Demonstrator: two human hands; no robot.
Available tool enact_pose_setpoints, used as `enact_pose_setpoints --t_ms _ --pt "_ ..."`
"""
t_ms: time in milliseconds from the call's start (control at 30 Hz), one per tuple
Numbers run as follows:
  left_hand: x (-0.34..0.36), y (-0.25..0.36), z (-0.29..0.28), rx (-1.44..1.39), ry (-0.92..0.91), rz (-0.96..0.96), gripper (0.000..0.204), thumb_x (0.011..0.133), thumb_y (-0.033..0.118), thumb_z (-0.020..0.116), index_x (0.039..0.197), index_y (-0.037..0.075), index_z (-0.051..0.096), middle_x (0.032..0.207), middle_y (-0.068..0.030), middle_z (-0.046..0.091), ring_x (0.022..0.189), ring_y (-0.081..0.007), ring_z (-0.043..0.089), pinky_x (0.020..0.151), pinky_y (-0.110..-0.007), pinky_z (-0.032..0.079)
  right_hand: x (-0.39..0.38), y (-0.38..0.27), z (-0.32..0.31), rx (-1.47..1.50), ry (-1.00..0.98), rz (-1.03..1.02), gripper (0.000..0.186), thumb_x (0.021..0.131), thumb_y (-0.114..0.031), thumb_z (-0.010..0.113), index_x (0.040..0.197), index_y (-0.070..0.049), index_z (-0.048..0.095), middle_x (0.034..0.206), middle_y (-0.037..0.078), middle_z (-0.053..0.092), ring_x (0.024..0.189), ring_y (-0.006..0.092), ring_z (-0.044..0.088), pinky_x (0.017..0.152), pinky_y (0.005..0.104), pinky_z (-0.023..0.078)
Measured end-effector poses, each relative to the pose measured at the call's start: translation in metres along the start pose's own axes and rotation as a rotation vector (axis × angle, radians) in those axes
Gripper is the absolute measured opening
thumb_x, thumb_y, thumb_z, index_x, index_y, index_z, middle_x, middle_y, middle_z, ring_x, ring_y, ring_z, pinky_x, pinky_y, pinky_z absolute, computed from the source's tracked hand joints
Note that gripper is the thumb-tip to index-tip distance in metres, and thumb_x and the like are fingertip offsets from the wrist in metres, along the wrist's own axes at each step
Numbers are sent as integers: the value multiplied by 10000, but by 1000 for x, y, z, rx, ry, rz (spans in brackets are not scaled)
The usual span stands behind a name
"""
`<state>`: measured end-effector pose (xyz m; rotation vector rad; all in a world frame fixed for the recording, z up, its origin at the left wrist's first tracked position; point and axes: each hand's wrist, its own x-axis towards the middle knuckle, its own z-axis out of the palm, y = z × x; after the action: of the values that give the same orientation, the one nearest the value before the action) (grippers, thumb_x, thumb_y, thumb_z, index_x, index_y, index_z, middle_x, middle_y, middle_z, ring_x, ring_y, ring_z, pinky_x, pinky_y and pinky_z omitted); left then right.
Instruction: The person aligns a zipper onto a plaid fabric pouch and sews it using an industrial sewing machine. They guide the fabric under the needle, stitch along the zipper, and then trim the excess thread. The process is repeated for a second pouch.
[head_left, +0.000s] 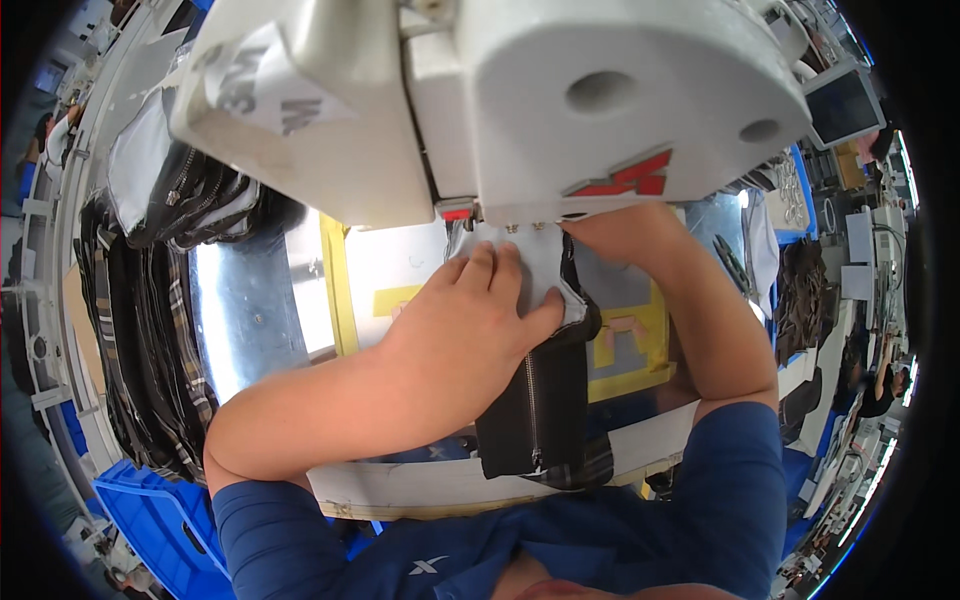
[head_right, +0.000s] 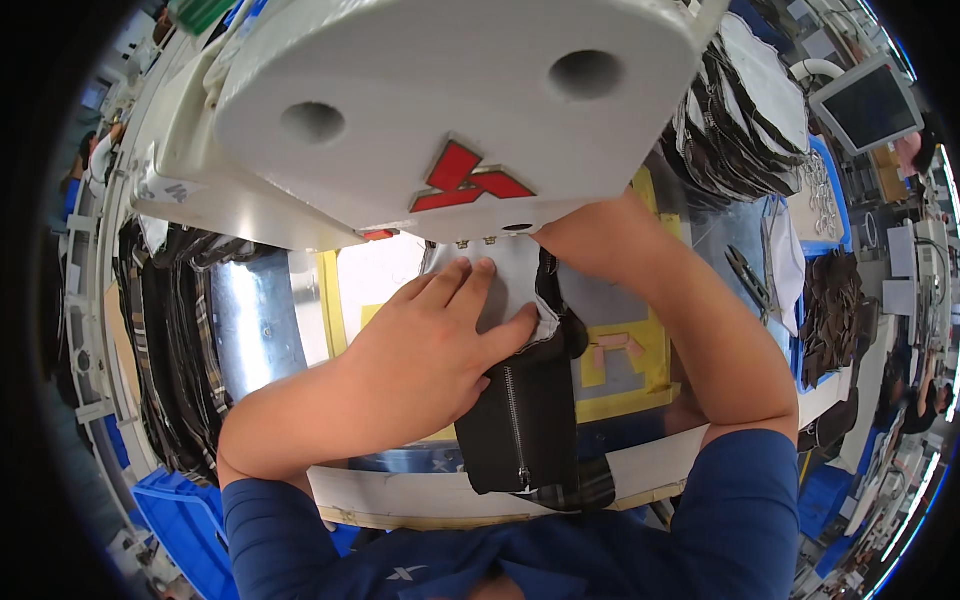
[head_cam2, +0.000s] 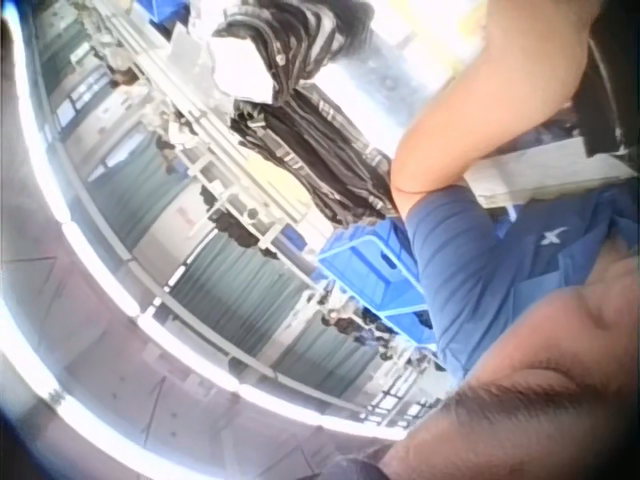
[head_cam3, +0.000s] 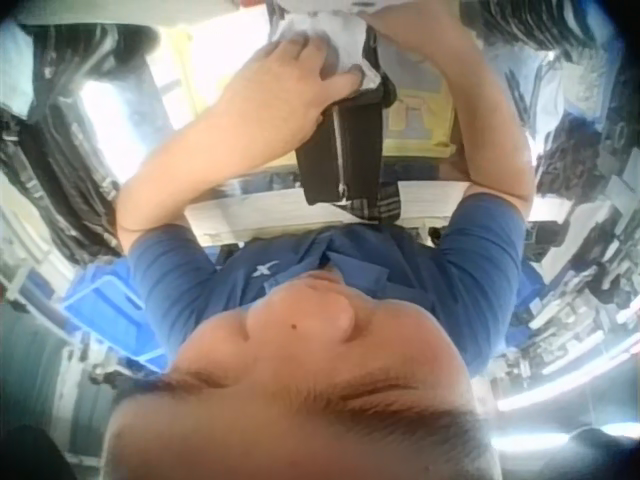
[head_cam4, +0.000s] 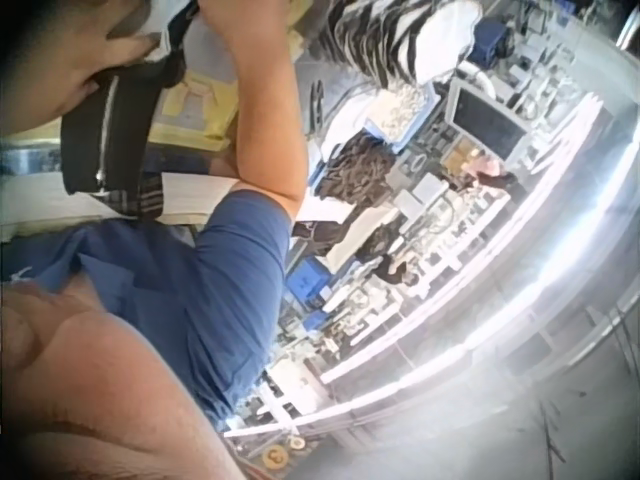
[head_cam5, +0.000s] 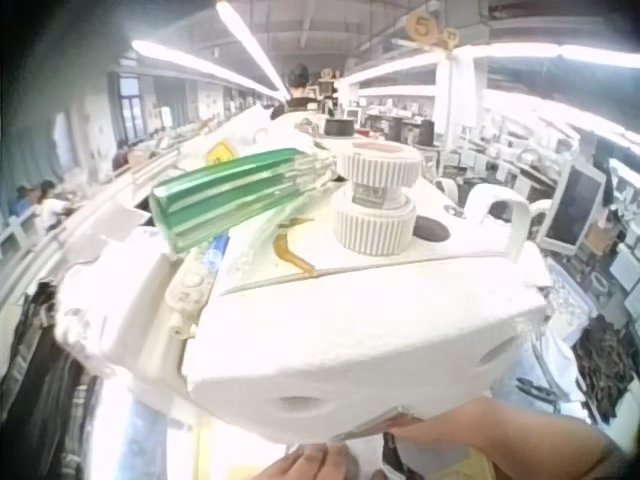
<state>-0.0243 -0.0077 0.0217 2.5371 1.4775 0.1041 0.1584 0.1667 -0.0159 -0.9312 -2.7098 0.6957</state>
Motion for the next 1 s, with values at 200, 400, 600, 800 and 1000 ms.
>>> enact_pose_setpoints --t_ms 200,400,600,800,1000 --pt "2 1 4 -47 14 33 786 806 233 855 1529 242 546 1491 -382 534 1346 -534 595 1122 -536 510 1 1 -9 36 61 -49 342 925 -154 689 1258 -99 744 1149 179 778 1054 389 733 914 471 585" --pt "6 3 -2 -57 -13 73 789 819 261 857 1542 259 541 1475 -364 539 1356 -531 574 1115 -542 505 0 19 -2 35 63 -35 264 880 -209 662 1041 -39 784 1025 243 763 1008 460 720 886 535 586" --pt "7 3 -4 -62 -42 80 761 852 300 847 1548 261 541 1454 -339 557 1347 -518 575 1108 -540 501 3 22 9 -39 31 28 292 849 -264 656 872 -3 784 928 243 763 922 450 744 863 539 605" --pt "14 9 -4 -79 22 83 728 860 320 846 1494 136 538 1416 -327 595 1314 -490 609 1098 -520 508 -5 11 -3 -74 -37 147 322 841 -318 666 868 -21 787 883 250 758 893 456 749 839 554 609" --pt "15 23 -1 -248 43 -44 639 884 328 849 1250 -84 526 1239 -327 686 1179 -504 672 1033 -519 537 -16 2 -8 -144 -59 139 397 855 -340 668 965 13 813 966 248 784 960 441 770 911 526 625"
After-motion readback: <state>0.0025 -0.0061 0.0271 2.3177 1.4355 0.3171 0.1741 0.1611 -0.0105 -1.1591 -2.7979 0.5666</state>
